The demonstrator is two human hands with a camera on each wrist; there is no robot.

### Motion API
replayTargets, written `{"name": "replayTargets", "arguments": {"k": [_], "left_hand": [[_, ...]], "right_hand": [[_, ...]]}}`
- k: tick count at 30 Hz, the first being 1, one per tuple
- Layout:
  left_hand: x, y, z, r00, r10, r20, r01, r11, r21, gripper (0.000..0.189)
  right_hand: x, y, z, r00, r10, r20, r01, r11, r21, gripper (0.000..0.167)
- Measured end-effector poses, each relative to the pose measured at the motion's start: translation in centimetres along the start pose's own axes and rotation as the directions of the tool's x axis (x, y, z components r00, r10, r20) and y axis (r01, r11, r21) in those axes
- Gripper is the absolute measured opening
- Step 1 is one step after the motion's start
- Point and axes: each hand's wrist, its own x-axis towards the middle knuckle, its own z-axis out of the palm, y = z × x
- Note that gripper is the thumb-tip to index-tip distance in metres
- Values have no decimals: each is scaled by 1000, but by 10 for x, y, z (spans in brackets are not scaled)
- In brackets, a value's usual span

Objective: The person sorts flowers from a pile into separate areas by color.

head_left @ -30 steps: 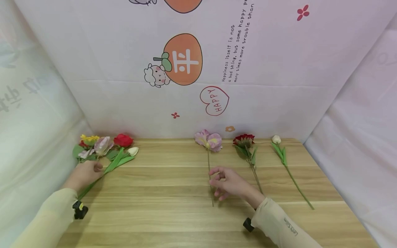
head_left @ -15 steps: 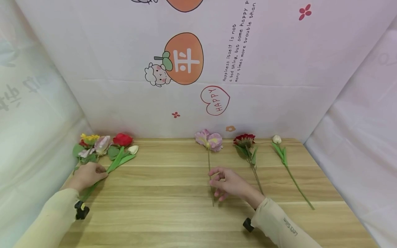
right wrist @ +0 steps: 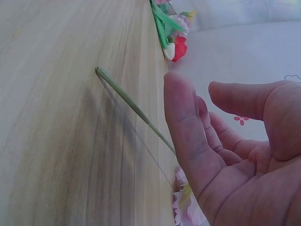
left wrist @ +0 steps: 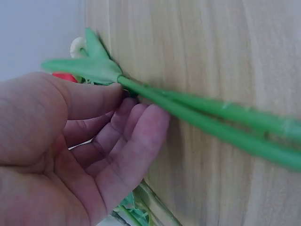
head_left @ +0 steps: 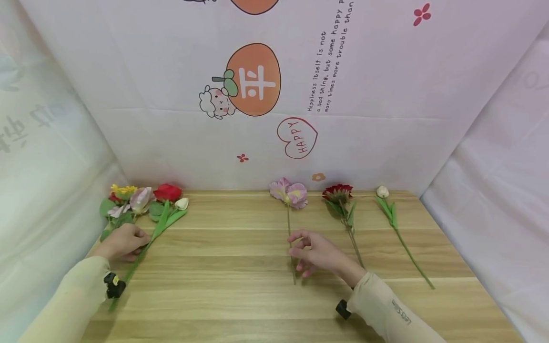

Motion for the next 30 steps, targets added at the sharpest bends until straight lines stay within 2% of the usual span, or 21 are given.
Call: {"name": "replayTargets", "arguments": {"k": [4, 7, 11, 14, 20, 25, 30], "left_hand": [[2, 3, 0, 1000, -1, -8, 1, 1000, 14, 19], [5, 5, 1, 1000, 7, -17, -6, 997, 78, 17], [8, 7, 0, 998, 37, -59, -22, 973, 232, 29], [10, 4, 0, 996, 24, -91, 6, 946, 323, 42], [8, -2, -3, 990, -54, -129, 100, 921, 377, 38], [7, -1, -7, 986, -79, -144, 134, 897, 422, 34], [9, -4, -7, 985, -85, -148, 142, 892, 429, 37]], "right_hand": [[1, 1, -1, 1000, 1, 0, -1, 1000, 1, 41], [1, 2, -1, 1000, 3, -3, -3, 1000, -2, 41], [1, 2, -3, 1000, 0, -14, -1, 1000, -6, 40], [0, 2, -2, 1000, -2, -13, 2, 1000, -7, 39], [-1, 3, -1, 1000, 3, -13, -3, 1000, -5, 39], [-2, 2, -1, 1000, 3, -12, -3, 1000, 0, 39], [-2, 1, -1, 1000, 0, -7, 0, 1000, 2, 40]]}}
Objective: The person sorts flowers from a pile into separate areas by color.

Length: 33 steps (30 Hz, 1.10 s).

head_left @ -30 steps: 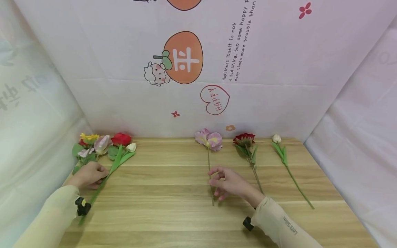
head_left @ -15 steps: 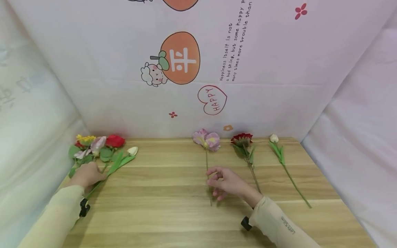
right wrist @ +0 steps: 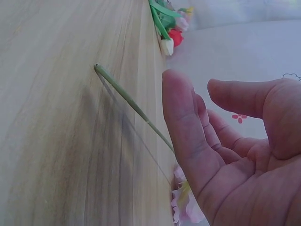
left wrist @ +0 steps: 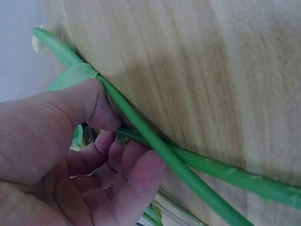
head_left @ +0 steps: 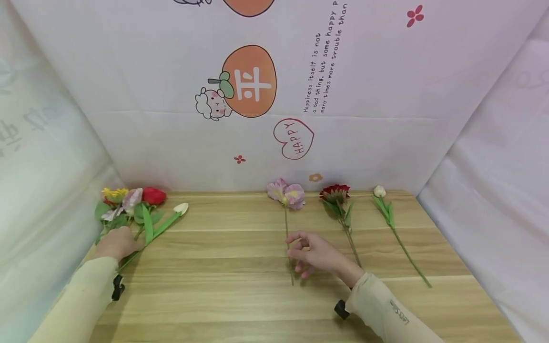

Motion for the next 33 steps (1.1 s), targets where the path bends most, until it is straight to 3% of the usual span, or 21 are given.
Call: {"name": "replayTargets", "arguments": {"k": [10, 19, 33], "left_hand": [[-6, 3, 2, 999, -20, 27, 21, 999, -29, 52], [-4, 6, 0, 997, -29, 69, 29, 1000, -2, 58], [-4, 7, 1, 998, -29, 63, 28, 1000, 4, 38]], "right_hand": [[0, -2, 0, 1000, 1, 8, -1, 1000, -1, 41], [1, -2, 1, 1000, -4, 14, 4, 1000, -5, 39], [2, -2, 2, 1000, -4, 21, 4, 1000, 0, 40]]}}
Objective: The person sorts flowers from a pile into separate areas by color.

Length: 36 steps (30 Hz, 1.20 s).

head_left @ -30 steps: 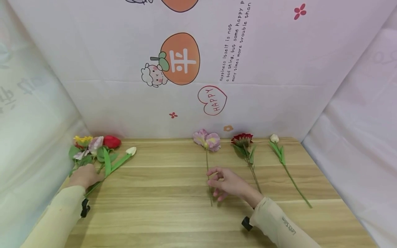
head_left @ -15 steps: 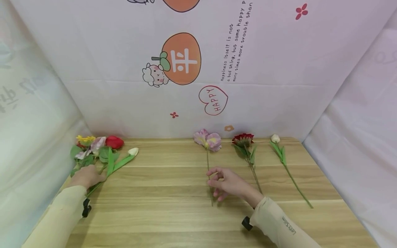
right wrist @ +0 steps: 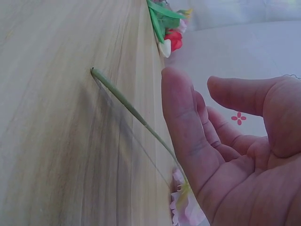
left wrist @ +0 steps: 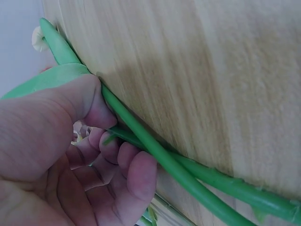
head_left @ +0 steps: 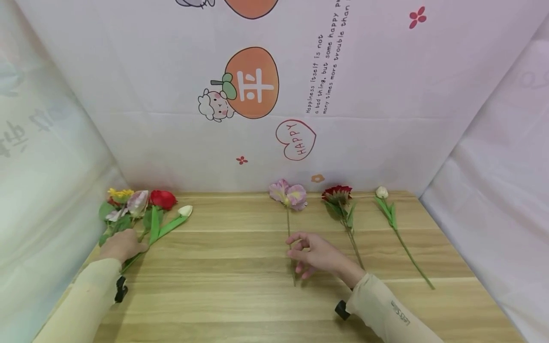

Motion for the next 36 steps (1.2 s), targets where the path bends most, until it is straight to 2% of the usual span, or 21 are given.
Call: {"name": "replayTargets", "arguments": {"k": [9, 18, 27, 32, 36], "left_hand": [[-2, -5, 2, 1000, 1, -10, -1, 1000, -8, 38], [-6, -2, -4, 999, 25, -38, -25, 1000, -1, 33], [-7, 1, -2, 997, 30, -68, -30, 1000, -3, 34], [-9, 0, -4, 993, 62, -104, -65, 998, -21, 41], [-12, 3, -8, 982, 102, -161, -110, 993, -39, 44]], "right_hand": [[0, 0, 3, 1000, -12, 9, 12, 1000, -6, 40], [-2, -5, 4, 1000, -12, 13, 12, 1000, -11, 39], [-1, -9, 5, 1000, -8, 15, 8, 1000, -8, 38], [-1, -10, 5, 1000, -5, 14, 5, 1000, 0, 39], [-1, -10, 5, 1000, -8, 17, 8, 1000, 2, 40]]}}
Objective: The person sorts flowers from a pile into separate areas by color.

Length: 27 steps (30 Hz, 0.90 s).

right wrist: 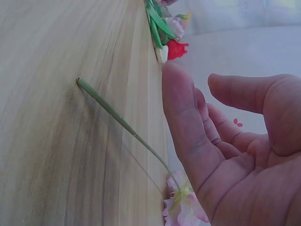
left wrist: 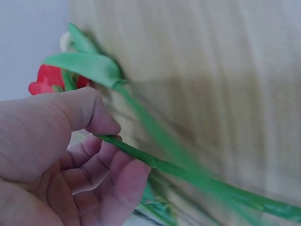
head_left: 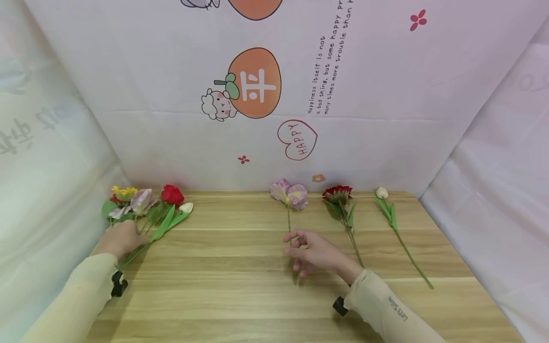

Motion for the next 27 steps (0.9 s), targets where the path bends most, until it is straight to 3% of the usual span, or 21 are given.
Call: {"name": "replayTargets", "arguments": {"k": [5, 9, 12, 18, 22, 27], "left_hand": [[-1, 6, -10, 994, 63, -92, -66, 997, -28, 44], [1, 10, -18, 977, 114, -183, -116, 993, 3, 33], [2, 14, -23, 952, 124, -281, -124, 992, 18, 23], [1, 26, -34, 883, 122, -453, -141, 990, -7, 20], [-1, 37, -41, 893, 134, -430, -164, 986, -35, 23], [-4, 58, -44, 932, 129, -338, -191, 969, -157, 23]], "right_hand": [[0, 0, 0, 1000, -8, 4, 8, 1000, -3, 42], [0, 0, -1, 1000, -10, 4, 10, 1000, -4, 42], [0, -1, -1, 1000, -17, 3, 17, 1000, -6, 41], [-1, -3, -1, 1000, -19, 9, 19, 1000, -3, 41], [-2, -4, 0, 1000, -20, 9, 21, 1000, -2, 39], [-2, -6, 0, 1000, -19, 9, 19, 1000, 0, 38]]}}
